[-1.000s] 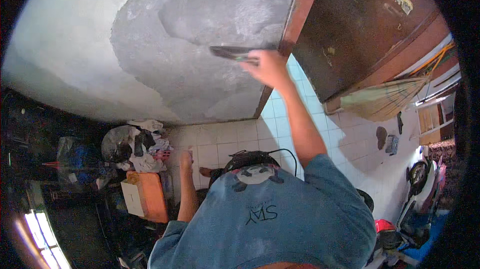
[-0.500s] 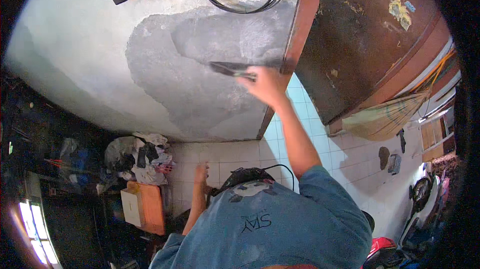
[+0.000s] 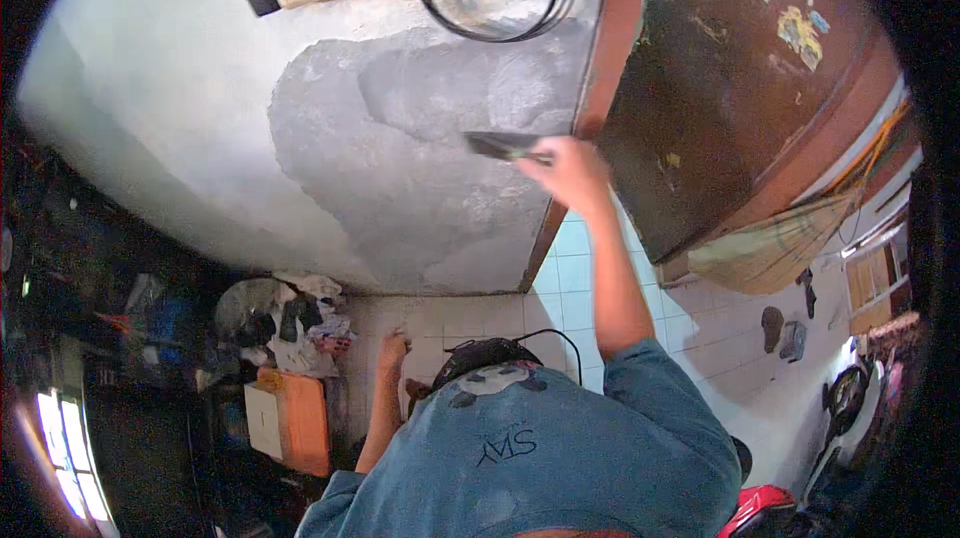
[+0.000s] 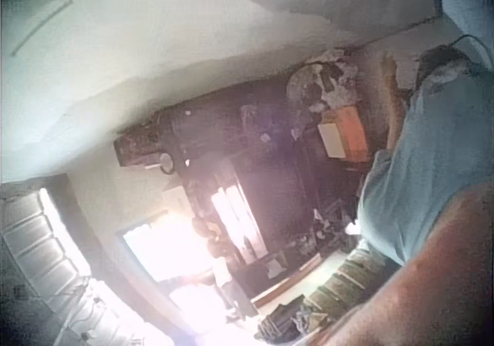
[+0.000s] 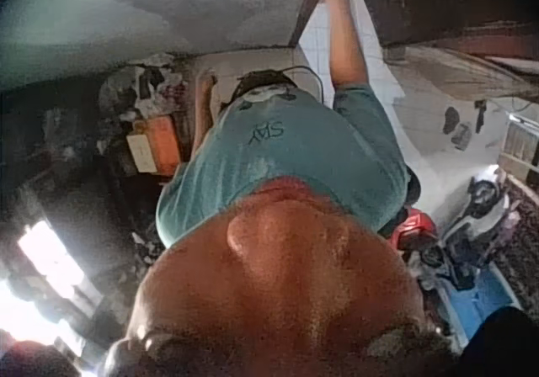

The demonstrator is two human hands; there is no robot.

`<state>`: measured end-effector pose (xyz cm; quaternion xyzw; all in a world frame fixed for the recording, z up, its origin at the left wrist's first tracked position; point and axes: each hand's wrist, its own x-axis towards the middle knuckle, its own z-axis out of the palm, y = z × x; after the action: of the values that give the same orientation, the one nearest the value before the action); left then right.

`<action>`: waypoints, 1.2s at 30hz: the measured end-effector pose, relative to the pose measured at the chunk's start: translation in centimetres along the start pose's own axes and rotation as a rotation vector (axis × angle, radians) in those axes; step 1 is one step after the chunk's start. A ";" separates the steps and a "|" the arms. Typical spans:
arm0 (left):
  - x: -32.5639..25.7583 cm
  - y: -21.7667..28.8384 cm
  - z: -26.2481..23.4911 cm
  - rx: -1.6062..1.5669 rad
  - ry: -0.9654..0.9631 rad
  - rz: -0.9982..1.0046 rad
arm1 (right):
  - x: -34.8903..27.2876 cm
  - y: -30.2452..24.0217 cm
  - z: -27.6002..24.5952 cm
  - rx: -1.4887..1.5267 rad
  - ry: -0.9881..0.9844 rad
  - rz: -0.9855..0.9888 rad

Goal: Using a putty knife to scrape and patch a wall.

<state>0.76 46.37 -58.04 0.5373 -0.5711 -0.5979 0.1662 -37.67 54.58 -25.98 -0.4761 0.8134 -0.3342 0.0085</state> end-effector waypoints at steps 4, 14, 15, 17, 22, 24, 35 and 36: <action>-0.2 1.4 1.2 -0.156 -0.066 0.082 | -0.8 -4.0 1.5 0.090 -0.020 -0.097; -2.3 1.6 2.8 -0.272 -0.164 -0.190 | -0.8 -0.1 -2.0 0.021 0.014 0.051; -2.6 2.2 3.0 -0.264 -0.172 -0.189 | -0.5 -1.9 -0.9 0.055 0.043 -0.017; -3.2 4.0 3.5 -0.245 -0.172 -0.172 | -0.7 -3.8 1.3 0.144 0.017 -0.093; -3.0 3.6 2.9 -0.126 -0.074 0.046 | -6.0 -3.5 -4.9 0.158 -0.055 -0.023; -3.7 4.3 2.6 -0.179 -0.015 -0.038 | -6.2 -1.0 -6.8 0.079 0.117 -0.028; -3.1 2.7 2.2 -0.201 0.050 -0.100 | -1.9 -5.2 -0.7 0.104 -0.015 -0.150; -3.3 2.4 2.0 -0.252 0.068 -0.116 | -2.7 -4.3 -2.1 0.065 0.093 -0.135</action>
<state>-0.73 49.37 -54.92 0.5645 -0.4534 -0.6548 0.2169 -33.54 56.39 -22.79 -0.5131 0.7679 -0.3819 -0.0365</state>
